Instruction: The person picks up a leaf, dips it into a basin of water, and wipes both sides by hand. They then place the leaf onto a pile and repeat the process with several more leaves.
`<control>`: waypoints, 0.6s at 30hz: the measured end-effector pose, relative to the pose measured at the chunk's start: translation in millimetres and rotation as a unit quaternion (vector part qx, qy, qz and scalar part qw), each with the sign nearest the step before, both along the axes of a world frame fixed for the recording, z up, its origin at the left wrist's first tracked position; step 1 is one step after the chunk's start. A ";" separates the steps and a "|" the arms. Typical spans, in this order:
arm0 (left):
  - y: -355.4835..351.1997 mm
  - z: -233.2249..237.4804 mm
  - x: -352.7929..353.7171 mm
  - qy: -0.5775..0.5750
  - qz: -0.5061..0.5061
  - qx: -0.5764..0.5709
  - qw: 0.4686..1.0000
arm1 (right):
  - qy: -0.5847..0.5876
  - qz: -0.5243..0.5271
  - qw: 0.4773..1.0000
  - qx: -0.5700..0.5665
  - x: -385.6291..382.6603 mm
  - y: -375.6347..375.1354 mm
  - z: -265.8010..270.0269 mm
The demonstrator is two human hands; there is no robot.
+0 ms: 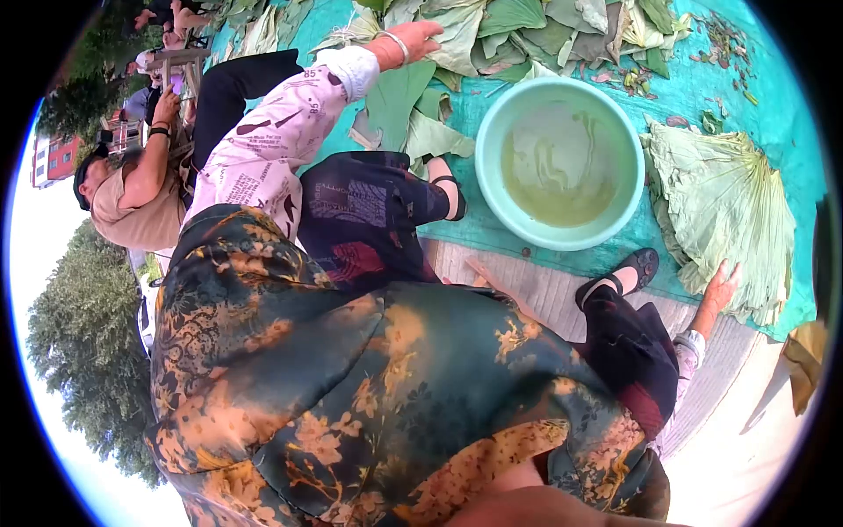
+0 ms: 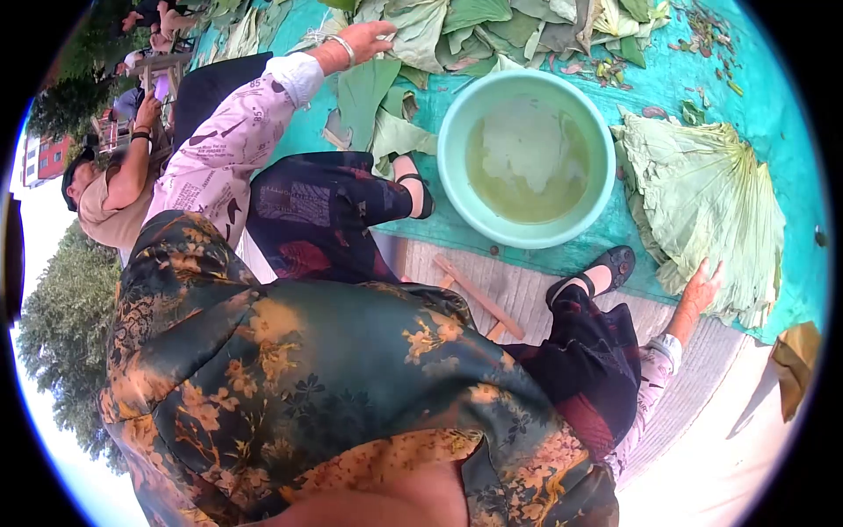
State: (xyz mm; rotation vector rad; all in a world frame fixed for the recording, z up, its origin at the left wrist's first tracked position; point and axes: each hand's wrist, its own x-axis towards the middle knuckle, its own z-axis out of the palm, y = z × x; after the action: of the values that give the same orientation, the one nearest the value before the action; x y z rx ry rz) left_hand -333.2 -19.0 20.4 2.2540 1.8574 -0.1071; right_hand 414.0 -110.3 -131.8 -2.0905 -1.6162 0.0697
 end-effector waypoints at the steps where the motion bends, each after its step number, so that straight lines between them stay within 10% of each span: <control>1: -31.0 5.2 -36.8 0.015 0.043 0.007 0.999 | 0.014 -0.009 0.999 -0.043 -16.0 -28.9 8.8; 9: -244.1 -129.2 -112.7 -0.295 0.378 -0.052 0.876 | 0.234 -0.055 0.955 -0.171 -17.8 -190.6 2.0; 18: -269.3 -270.8 -77.7 -0.226 0.468 -0.013 0.854 | 0.223 0.026 0.970 -0.094 -26.0 -155.6 184.8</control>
State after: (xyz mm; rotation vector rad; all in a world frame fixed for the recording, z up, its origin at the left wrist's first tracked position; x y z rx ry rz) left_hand -410.9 -288.3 -250.4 0.9892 2.3619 0.5011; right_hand 388.0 -265.9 53.0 -1.9800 -1.4261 0.6844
